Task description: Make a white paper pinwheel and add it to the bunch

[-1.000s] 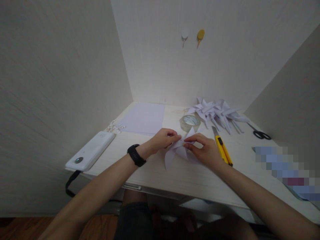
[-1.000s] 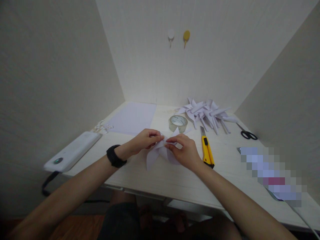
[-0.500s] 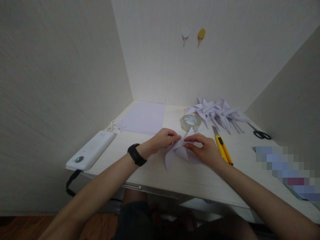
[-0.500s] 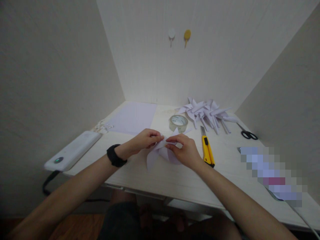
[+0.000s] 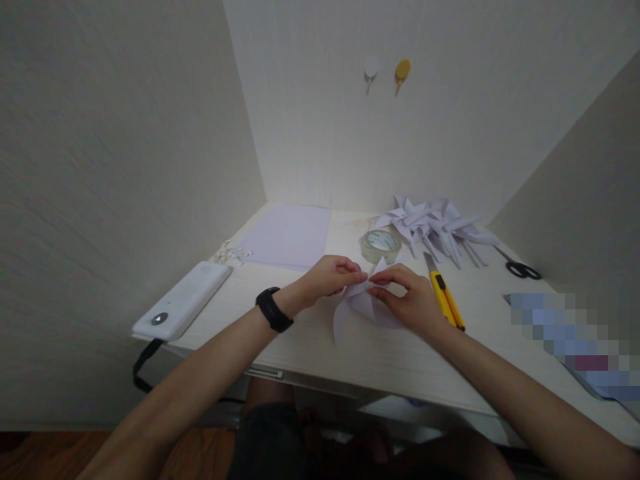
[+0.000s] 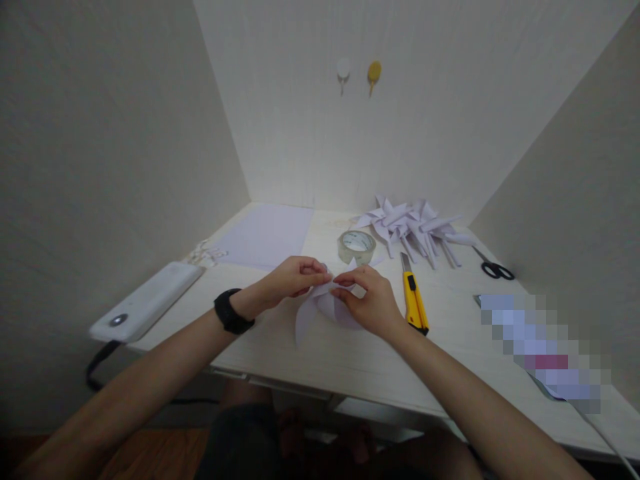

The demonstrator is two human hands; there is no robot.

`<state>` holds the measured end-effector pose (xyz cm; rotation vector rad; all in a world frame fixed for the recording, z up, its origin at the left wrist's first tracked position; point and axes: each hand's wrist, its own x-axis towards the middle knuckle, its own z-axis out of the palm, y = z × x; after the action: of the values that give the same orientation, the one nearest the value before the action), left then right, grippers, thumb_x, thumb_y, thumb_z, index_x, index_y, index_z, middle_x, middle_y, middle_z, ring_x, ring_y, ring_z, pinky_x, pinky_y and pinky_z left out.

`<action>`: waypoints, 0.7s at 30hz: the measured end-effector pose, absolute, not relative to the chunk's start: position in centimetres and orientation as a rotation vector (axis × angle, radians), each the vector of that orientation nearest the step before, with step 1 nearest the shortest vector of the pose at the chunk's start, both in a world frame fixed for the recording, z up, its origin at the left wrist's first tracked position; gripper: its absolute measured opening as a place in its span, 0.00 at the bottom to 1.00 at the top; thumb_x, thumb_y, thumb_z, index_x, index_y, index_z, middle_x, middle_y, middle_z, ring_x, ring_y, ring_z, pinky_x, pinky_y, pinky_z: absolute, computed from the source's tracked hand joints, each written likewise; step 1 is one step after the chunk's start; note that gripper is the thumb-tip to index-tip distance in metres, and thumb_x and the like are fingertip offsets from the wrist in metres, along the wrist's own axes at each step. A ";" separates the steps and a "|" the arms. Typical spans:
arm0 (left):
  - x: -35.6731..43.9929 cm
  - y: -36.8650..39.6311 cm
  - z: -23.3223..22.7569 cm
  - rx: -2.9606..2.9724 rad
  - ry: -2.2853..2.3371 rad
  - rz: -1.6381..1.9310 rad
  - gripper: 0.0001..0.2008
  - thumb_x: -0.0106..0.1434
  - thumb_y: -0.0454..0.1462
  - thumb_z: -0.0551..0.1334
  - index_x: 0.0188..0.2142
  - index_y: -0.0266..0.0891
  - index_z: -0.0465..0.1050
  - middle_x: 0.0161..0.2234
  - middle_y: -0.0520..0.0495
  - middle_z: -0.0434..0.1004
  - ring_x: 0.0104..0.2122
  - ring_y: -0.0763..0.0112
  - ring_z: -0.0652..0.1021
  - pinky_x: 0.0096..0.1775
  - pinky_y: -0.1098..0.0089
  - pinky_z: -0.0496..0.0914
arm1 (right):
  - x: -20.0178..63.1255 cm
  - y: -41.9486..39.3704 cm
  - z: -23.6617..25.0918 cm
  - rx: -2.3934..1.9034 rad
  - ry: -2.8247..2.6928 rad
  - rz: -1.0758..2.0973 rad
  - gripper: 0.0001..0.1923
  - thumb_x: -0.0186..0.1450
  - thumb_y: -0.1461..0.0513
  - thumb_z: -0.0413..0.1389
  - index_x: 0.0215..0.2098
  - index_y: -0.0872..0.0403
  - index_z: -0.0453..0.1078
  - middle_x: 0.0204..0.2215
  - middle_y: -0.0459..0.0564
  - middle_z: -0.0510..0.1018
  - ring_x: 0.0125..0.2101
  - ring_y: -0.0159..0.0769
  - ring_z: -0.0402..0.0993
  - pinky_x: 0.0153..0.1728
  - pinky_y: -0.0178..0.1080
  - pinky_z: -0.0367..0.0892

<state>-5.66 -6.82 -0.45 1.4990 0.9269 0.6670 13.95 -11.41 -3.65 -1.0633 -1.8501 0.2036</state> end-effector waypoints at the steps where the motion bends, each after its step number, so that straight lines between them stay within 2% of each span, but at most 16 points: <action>1: -5.7 -6.8 -0.5 1.507 0.934 0.665 0.11 0.56 0.40 0.69 0.30 0.34 0.72 0.17 0.57 0.64 0.15 0.84 0.60 0.17 0.77 0.47 | 13.9 -11.4 -3.7 -1.068 -1.850 0.212 0.04 0.61 0.59 0.63 0.35 0.49 0.77 0.29 0.49 0.81 0.31 0.39 0.77 0.34 0.42 0.72; 10: -5.9 -6.6 -0.6 1.478 0.891 0.611 0.09 0.52 0.37 0.71 0.31 0.34 0.76 0.19 0.56 0.68 0.15 0.84 0.60 0.18 0.76 0.47 | 14.2 -11.3 -3.6 -1.109 -1.806 0.289 0.07 0.57 0.57 0.66 0.34 0.49 0.78 0.29 0.49 0.80 0.32 0.40 0.76 0.36 0.43 0.71; 17: -6.1 -7.1 0.1 1.561 0.859 0.482 0.10 0.57 0.39 0.67 0.34 0.33 0.79 0.16 0.57 0.61 0.15 0.83 0.58 0.18 0.76 0.46 | 14.4 -11.1 -3.5 -1.111 -1.769 0.362 0.08 0.56 0.55 0.67 0.32 0.48 0.79 0.29 0.49 0.80 0.32 0.40 0.76 0.37 0.45 0.71; 21: -6.1 -7.0 -0.1 1.549 0.863 0.488 0.10 0.58 0.38 0.66 0.35 0.33 0.79 0.16 0.57 0.62 0.14 0.83 0.58 0.18 0.76 0.46 | 14.3 -11.1 -3.6 -1.106 -1.790 0.373 0.07 0.56 0.55 0.67 0.31 0.48 0.78 0.29 0.49 0.80 0.33 0.40 0.76 0.37 0.45 0.71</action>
<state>-6.13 -6.95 -0.10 1.5492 0.8628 0.4877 14.35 -11.08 -3.60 -1.1057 -1.7899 0.3730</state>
